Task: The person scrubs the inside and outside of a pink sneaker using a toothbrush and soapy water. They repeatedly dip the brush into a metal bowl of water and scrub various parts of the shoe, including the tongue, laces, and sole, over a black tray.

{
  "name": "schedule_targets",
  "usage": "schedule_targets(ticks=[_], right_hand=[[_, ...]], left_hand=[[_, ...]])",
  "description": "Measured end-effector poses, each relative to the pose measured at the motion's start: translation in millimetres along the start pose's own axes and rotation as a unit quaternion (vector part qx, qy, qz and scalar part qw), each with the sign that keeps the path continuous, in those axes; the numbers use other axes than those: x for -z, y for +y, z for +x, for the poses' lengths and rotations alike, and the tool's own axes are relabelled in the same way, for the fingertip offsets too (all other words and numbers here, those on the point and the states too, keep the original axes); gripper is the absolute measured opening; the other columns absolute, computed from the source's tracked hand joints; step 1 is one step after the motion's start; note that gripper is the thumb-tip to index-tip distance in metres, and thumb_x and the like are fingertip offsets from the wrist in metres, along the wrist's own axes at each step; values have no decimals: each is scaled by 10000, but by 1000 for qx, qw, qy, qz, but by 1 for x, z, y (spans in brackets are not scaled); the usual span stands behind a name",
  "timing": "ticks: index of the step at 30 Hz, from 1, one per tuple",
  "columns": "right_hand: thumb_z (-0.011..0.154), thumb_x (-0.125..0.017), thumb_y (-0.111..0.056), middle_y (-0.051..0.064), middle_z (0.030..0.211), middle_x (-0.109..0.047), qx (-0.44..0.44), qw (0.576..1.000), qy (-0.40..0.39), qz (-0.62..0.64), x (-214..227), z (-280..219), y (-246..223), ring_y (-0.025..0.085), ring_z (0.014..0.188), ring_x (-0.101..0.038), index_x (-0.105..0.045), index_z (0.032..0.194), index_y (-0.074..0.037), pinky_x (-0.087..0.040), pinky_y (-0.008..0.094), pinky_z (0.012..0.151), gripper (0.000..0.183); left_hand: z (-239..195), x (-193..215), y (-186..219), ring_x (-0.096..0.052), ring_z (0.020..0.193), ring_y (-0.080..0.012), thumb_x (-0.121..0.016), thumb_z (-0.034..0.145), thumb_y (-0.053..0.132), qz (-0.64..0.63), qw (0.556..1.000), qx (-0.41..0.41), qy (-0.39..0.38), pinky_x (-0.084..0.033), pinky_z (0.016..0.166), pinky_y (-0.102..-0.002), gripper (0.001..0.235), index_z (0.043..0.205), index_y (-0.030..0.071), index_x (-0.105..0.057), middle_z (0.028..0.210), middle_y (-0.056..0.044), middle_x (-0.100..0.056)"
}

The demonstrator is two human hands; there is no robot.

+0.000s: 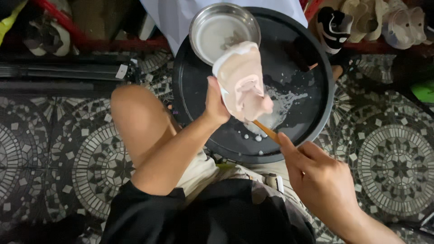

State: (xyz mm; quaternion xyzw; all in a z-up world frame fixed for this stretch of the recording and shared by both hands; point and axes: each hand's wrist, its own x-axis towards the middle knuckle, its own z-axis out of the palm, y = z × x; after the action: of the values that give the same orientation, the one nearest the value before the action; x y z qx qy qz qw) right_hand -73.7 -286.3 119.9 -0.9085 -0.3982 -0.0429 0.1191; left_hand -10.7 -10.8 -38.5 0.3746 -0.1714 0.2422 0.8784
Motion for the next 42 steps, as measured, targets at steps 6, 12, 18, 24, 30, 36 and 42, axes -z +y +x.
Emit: schedule_targets(ticks=[6, 12, 18, 24, 30, 36, 42], right_hand=[[1176, -777, -114, -43, 768, -521, 61, 983, 113, -131, -1, 10, -3, 70, 476, -291, -816, 1508, -157, -247, 273, 358, 337], [1118, -863, -106, -51, 784, -525, 23, 991, 133, -20, 2, 5, -12, 81, 528, -379, -838, 1452, -121, -386, 304, 394, 335], [1121, -781, -90, -38, 864, -545, -53, 989, 127, 51, -28, -5, -32, 136, 622, -458, -824, 1433, -171, -452, 336, 537, 324], [1079, -757, -116, -47, 852, -576, -92, 992, 83, 39, -19, -9, -36, 219, 610, -540, -799, 1481, -308, -481, 417, 554, 448], [1066, -736, -74, -2, 715, -488, -68, 984, 62, 152, 8, 1, -35, 149, 586, -324, -813, 1410, -71, -337, 352, 462, 353], [1062, -739, -59, 9, 766, -493, -86, 966, 74, 231, -15, 5, -41, 146, 607, -389, -808, 1406, -90, -408, 314, 562, 353], [1124, -893, -43, -31, 760, -466, -50, 982, 179, 13, -7, -2, -27, 140, 598, -312, -906, 1326, -150, -302, 351, 495, 230]], left_hand=[[7, -18, 17, -686, 1379, -246, -273, 1222, 676, 116, 992, -41, 21, -561, 1194, -432, 779, 1485, 83, -704, 1416, -81, -753], [1, -6, -6, -601, 1535, -273, -282, 1224, 709, -66, 992, -66, 86, -442, 1340, -439, 822, 1663, 85, -586, 1595, -105, -685], [-15, 10, -30, -556, 1581, -268, -244, 1171, 790, -59, 989, -74, 111, -439, 1353, -443, 933, 1711, 83, -524, 1663, -110, -630], [-30, 11, -59, -381, 1711, -294, -276, 1159, 789, -89, 971, -115, 189, -261, 1471, -486, 945, 1794, 95, -370, 1822, -127, -430], [-31, 27, -45, -581, 1539, -261, -202, 1100, 869, -63, 986, -89, 123, -471, 1305, -446, 1026, 1673, 99, -563, 1609, -99, -665], [-39, 26, -48, -523, 1564, -277, -236, 1020, 894, -122, 979, -54, 155, -399, 1347, -438, 1095, 1749, 97, -417, 1688, -114, -563], [-34, 26, -31, -548, 1510, -265, -361, 921, 808, -222, 962, -38, 157, -424, 1304, -422, 1068, 1703, 87, -445, 1631, -104, -582]])
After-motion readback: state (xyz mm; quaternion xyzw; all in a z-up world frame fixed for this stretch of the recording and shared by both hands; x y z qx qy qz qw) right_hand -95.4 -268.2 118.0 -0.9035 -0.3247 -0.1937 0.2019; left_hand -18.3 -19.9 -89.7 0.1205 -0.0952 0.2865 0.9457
